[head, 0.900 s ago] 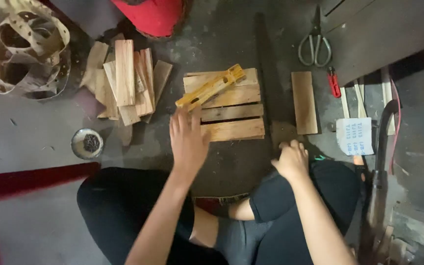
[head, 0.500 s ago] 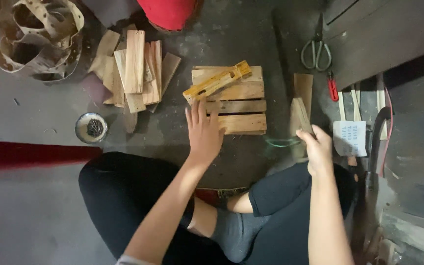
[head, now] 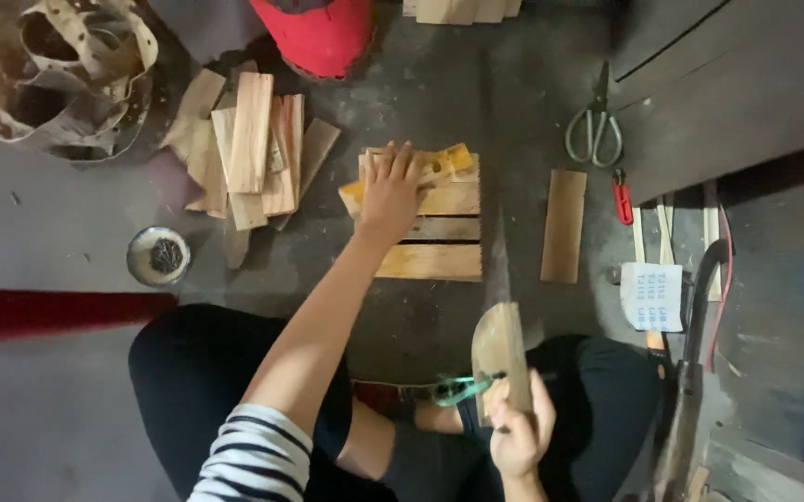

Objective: Using a hand saw to cut through small wooden slats on a wooden assembly.

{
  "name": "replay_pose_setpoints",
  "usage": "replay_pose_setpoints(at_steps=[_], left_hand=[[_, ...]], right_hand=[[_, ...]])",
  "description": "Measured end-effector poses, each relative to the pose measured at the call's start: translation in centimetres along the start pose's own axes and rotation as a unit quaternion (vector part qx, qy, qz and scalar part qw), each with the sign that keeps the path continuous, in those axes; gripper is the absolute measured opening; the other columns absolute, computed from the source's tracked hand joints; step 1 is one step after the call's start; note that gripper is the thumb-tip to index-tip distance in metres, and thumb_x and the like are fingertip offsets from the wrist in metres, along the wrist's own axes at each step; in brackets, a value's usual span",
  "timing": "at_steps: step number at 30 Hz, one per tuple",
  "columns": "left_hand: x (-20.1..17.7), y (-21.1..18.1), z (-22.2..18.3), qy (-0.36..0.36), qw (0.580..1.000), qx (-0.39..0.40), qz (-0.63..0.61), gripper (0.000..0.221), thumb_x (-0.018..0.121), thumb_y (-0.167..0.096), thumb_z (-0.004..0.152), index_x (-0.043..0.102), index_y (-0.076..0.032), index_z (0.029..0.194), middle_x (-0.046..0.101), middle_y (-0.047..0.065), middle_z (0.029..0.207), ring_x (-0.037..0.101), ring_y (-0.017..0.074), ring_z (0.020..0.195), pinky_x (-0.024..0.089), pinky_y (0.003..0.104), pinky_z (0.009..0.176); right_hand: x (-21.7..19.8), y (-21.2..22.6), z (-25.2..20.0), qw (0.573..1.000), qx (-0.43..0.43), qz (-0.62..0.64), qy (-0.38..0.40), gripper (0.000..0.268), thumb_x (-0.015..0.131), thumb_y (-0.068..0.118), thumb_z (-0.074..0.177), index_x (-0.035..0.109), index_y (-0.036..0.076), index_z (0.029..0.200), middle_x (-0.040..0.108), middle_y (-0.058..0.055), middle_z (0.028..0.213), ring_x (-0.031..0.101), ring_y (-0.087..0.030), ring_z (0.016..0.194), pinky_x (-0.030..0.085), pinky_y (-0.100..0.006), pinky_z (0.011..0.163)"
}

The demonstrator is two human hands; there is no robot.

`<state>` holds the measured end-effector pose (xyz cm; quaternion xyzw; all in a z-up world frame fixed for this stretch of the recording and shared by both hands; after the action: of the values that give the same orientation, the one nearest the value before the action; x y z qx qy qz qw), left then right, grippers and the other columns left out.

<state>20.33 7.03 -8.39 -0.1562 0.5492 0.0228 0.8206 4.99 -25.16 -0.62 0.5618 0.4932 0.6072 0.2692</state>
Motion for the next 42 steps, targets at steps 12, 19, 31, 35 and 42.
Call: replay_pose_setpoints(at_steps=[12,19,31,35,42], left_hand=[[-1.6,0.0,0.7,0.027,0.999,0.021,0.011,0.063,0.064,-0.035,0.094,0.046,-0.014,0.150,0.051,0.009,0.146,0.046,0.0311,0.134,0.028,0.052,0.117],[-0.4,0.5,0.7,0.093,0.995,-0.016,0.008,0.064,0.059,-0.039,0.099,0.039,-0.016,0.155,0.049,0.008,0.149,0.045,0.0285,0.135,0.024,0.050,0.117],[0.2,1.0,1.3,0.086,0.996,-0.020,-0.008,0.059,0.058,-0.036,0.096,0.044,-0.014,0.148,0.049,0.009,0.148,0.043,0.0312,0.136,0.024,0.052,0.114],[-0.2,1.0,1.2,0.093,0.995,-0.021,-0.028,0.055,0.056,-0.040,0.098,0.044,-0.016,0.146,0.048,0.007,0.146,0.040,0.0290,0.139,0.024,0.052,0.115],[0.6,1.2,1.0,0.104,0.993,-0.030,-0.034,0.057,0.055,-0.039,0.097,0.044,-0.016,0.148,0.047,0.008,0.149,0.039,0.0296,0.140,0.023,0.051,0.116]], right_hand=[[1.0,-2.1,1.6,0.997,-0.021,-0.076,0.019,0.012,0.041,0.000,0.068,0.047,0.004,0.077,0.048,-0.006,0.062,0.038,-0.015,0.054,0.034,-0.026,0.049],[1.7,-2.2,1.9,0.995,-0.023,-0.096,0.030,0.012,0.040,-0.004,0.073,0.046,0.005,0.078,0.047,-0.003,0.060,0.035,-0.012,0.052,0.032,-0.024,0.047],[2.0,-2.3,1.2,0.979,-0.028,-0.201,0.021,0.013,0.042,-0.003,0.074,0.052,0.004,0.078,0.051,-0.003,0.060,0.037,-0.011,0.050,0.033,-0.024,0.046],[2.1,-2.6,2.2,0.977,-0.030,-0.211,0.011,0.011,0.043,-0.002,0.074,0.051,0.005,0.078,0.052,-0.003,0.059,0.038,-0.010,0.049,0.033,-0.023,0.045],[2.1,-1.9,0.7,0.971,-0.045,-0.234,0.017,0.016,0.039,-0.002,0.072,0.053,0.004,0.078,0.052,-0.003,0.058,0.036,-0.011,0.048,0.033,-0.023,0.044]])
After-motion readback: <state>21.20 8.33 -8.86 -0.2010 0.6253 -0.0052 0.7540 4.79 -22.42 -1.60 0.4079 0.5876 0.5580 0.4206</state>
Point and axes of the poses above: each hand's wrist, its own z-axis towards the middle knuckle, its own x-axis out of the palm, y = z × x, the point moved 9 cm from there along z, towards the middle knuckle
